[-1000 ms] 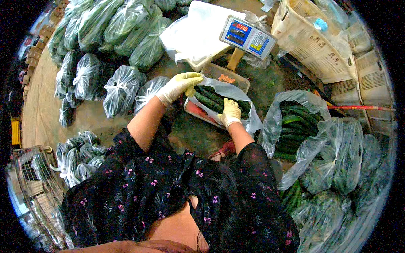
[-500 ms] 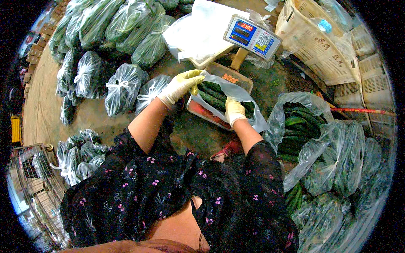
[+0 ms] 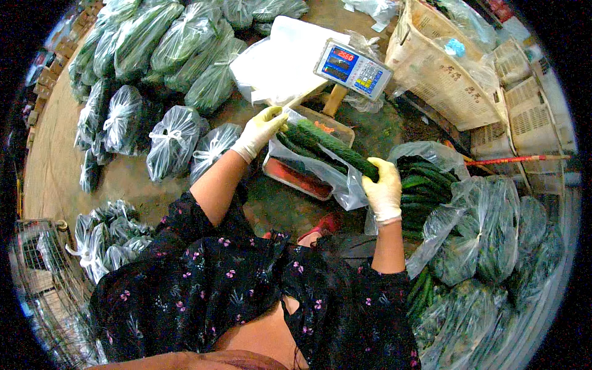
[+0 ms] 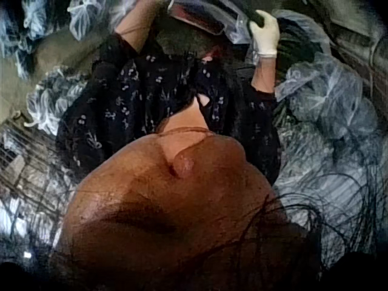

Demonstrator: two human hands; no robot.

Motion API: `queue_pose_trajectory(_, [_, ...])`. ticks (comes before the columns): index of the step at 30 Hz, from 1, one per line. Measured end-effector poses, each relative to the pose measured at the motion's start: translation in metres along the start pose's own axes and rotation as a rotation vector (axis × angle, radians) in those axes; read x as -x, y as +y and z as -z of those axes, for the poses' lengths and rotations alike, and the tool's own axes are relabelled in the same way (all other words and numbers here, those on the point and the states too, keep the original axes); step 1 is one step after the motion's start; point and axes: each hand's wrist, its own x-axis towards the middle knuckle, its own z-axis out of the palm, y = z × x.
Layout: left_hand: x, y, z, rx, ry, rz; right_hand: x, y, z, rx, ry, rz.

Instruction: The person sorts cucumbers from large bags, weighs them on a digital scale inside smaller plastic bags, and ties the bags.

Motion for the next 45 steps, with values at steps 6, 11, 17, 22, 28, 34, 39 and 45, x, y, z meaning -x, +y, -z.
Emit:
queue_pose_trajectory(6, [0.007,-0.002,0.011,-0.246,0.089,-0.087,0.044,0.034,0.06,-0.2,0.175,-0.191])
queue_pose_trajectory(11, [0.014,0.012,0.013,-0.394,0.183,-0.141,0.109,0.094,0.098,-0.512,0.27,-0.58])
queue_pose_trajectory(17, [0.009,-0.011,0.037,-0.132,0.176,-0.151,0.183,0.115,0.072,-1.056,0.281,-0.961])
queue_pose_trajectory(22, [0.017,-0.02,0.039,-0.18,0.2,-0.097,0.214,0.174,0.027,-1.155,0.665,-1.25])
queue_pose_trajectory(28, [0.017,-0.019,0.027,-0.403,0.244,-0.175,0.161,0.208,0.034,0.039,0.226,-0.852])
queue_pose_trajectory(34, [0.014,-0.001,0.011,-0.581,0.228,-0.13,0.029,0.079,-0.007,-0.112,-0.212,-0.514])
queue_pose_trajectory(39, [0.003,-0.027,0.015,-0.123,-0.004,-0.011,0.004,0.028,-0.079,0.286,-0.573,-0.612])
queue_pose_trajectory(45, [0.065,0.008,-0.012,-0.145,-0.253,0.078,0.03,0.163,-0.098,-0.23,-0.441,-0.831])
